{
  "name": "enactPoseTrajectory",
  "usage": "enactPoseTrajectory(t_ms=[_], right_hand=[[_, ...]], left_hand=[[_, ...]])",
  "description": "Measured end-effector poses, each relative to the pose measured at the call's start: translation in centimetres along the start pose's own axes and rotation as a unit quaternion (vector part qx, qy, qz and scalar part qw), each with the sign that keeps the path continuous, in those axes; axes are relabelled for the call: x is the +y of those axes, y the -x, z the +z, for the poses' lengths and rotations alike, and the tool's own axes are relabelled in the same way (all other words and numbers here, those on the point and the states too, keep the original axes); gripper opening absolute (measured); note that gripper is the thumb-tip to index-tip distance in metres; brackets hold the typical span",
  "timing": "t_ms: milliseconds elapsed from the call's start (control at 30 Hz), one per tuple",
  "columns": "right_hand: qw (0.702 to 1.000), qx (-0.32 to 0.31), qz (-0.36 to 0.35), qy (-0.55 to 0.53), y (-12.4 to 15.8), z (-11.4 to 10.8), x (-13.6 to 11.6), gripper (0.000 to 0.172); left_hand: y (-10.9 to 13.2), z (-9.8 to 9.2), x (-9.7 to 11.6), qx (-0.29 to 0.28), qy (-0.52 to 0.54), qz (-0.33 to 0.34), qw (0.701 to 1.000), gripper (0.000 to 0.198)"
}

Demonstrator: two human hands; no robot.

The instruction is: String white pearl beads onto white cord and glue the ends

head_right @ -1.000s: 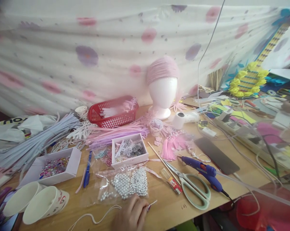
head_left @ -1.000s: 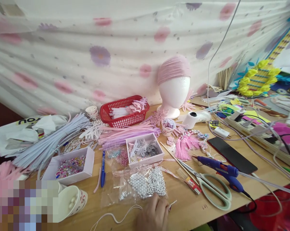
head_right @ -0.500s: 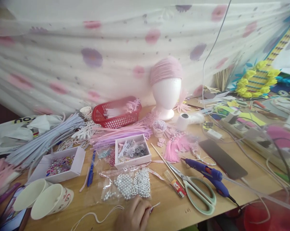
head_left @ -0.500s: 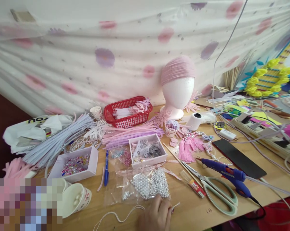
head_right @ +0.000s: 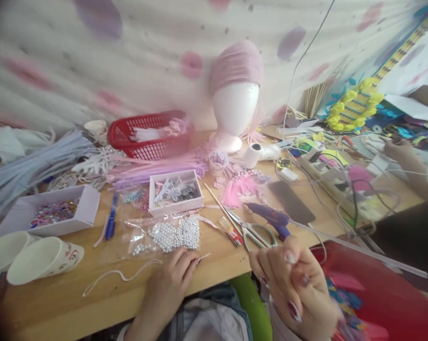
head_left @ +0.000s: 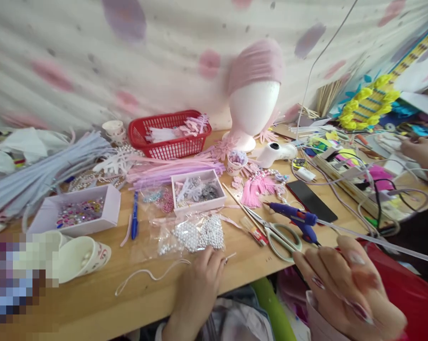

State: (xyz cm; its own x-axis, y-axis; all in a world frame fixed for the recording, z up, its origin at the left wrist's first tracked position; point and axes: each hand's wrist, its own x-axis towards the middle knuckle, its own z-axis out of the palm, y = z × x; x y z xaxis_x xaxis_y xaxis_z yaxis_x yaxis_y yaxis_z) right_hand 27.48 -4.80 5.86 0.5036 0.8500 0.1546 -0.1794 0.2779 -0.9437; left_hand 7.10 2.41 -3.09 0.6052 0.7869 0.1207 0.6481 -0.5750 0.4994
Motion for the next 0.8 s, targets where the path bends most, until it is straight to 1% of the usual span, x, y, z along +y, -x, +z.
enactPoseTrajectory(t_ms=[67, 133, 167, 233, 300, 400, 500, 633, 700, 800], right_hand=[[0.998, 0.009, 0.021, -0.053, -0.1, 0.8, 0.0, 0.022], [0.995, 0.006, 0.051, -0.080, -0.1, 1.0, 0.8, 0.019], [0.996, 0.002, 0.064, -0.070, -0.1, 0.9, 1.4, 0.017], [0.997, -0.004, 0.074, 0.003, 0.1, 0.6, 3.0, 0.017], [0.994, 0.008, 0.058, 0.087, 0.6, 0.4, 4.7, 0.020], [0.989, 0.014, 0.001, 0.144, 1.9, 0.5, 6.9, 0.024], [0.982, -0.025, -0.061, 0.176, 3.4, 0.5, 8.3, 0.031], [0.961, -0.094, -0.119, 0.231, 4.5, -0.3, 9.4, 0.052], [0.950, -0.116, -0.139, 0.254, 4.6, -0.7, 9.8, 0.060], [0.945, -0.128, -0.147, 0.264, 4.3, -1.0, 10.1, 0.065]], left_hand=[[0.0, -0.3, 0.1, -0.007, -0.004, -0.005, 1.000, 0.017], [0.0, -0.4, 0.2, -0.008, -0.005, -0.007, 1.000, 0.014], [0.0, -0.4, 0.2, -0.005, -0.003, -0.007, 1.000, 0.013], [0.0, -0.5, 0.3, 0.002, 0.004, -0.005, 1.000, 0.013], [0.0, -0.5, 0.3, 0.009, 0.009, -0.004, 1.000, 0.012], [0.1, -0.5, 0.2, 0.012, 0.012, 0.001, 1.000, 0.013], [0.2, -0.4, 0.1, 0.014, 0.009, 0.010, 1.000, 0.014], [0.1, -0.4, 0.1, 0.011, 0.006, 0.002, 1.000, 0.017], [0.1, -0.4, 0.1, 0.009, 0.007, -0.002, 1.000, 0.018], [0.1, -0.4, 0.2, 0.007, 0.009, -0.006, 1.000, 0.018]])
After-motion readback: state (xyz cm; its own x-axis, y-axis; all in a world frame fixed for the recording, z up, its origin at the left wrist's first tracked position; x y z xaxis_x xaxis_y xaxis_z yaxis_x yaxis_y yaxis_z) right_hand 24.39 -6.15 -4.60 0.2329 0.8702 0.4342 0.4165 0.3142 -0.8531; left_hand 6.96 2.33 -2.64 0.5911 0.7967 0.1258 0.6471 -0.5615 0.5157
